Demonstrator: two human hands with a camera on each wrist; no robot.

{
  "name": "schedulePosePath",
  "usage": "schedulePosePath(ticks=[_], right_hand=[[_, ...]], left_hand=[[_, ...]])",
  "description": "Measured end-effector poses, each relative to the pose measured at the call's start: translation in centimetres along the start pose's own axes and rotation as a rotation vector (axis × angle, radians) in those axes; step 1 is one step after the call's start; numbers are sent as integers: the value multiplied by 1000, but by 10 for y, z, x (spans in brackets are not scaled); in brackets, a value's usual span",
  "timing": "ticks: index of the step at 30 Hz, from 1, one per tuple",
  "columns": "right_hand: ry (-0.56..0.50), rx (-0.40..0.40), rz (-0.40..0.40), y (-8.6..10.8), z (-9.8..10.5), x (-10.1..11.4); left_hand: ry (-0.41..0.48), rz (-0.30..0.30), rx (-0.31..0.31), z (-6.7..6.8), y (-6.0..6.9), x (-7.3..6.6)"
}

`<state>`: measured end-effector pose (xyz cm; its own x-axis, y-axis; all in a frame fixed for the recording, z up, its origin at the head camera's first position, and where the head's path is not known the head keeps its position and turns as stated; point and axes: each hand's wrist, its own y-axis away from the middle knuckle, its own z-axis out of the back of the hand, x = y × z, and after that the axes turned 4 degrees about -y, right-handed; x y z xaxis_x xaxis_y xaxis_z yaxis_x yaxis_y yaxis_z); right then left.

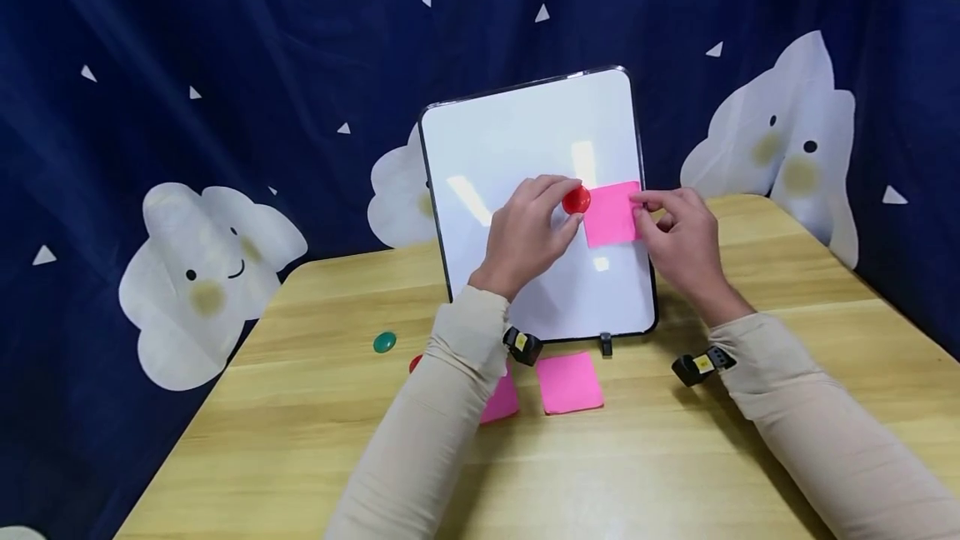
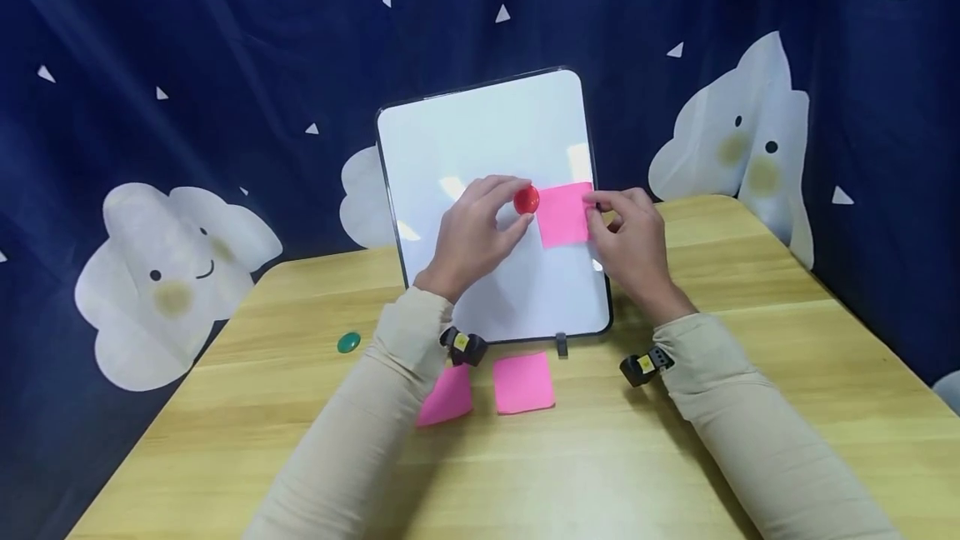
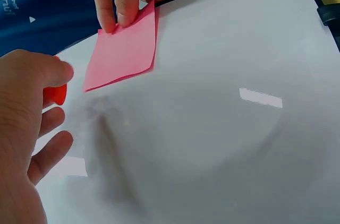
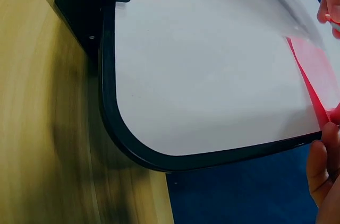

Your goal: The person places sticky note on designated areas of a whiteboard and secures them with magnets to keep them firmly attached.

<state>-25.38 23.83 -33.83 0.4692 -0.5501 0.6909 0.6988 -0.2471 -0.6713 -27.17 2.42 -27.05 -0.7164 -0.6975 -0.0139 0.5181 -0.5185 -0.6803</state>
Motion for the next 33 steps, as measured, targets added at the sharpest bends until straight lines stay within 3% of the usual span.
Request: schedulePosePath(ticks=[5, 12, 16, 33], right_hand=[[0, 9, 16, 0, 0, 0], [-7, -14, 50, 0, 0, -1], [-8, -12, 56, 0, 0, -1], [-12, -12, 65, -1, -1, -1]], left_hand=[[-29, -3, -6, -6, -4, 1], [-111, -109, -25, -14, -13, -1], [-138, -137, -38, -18, -19, -5], [-235, -145, -52, -28, -33, -16]])
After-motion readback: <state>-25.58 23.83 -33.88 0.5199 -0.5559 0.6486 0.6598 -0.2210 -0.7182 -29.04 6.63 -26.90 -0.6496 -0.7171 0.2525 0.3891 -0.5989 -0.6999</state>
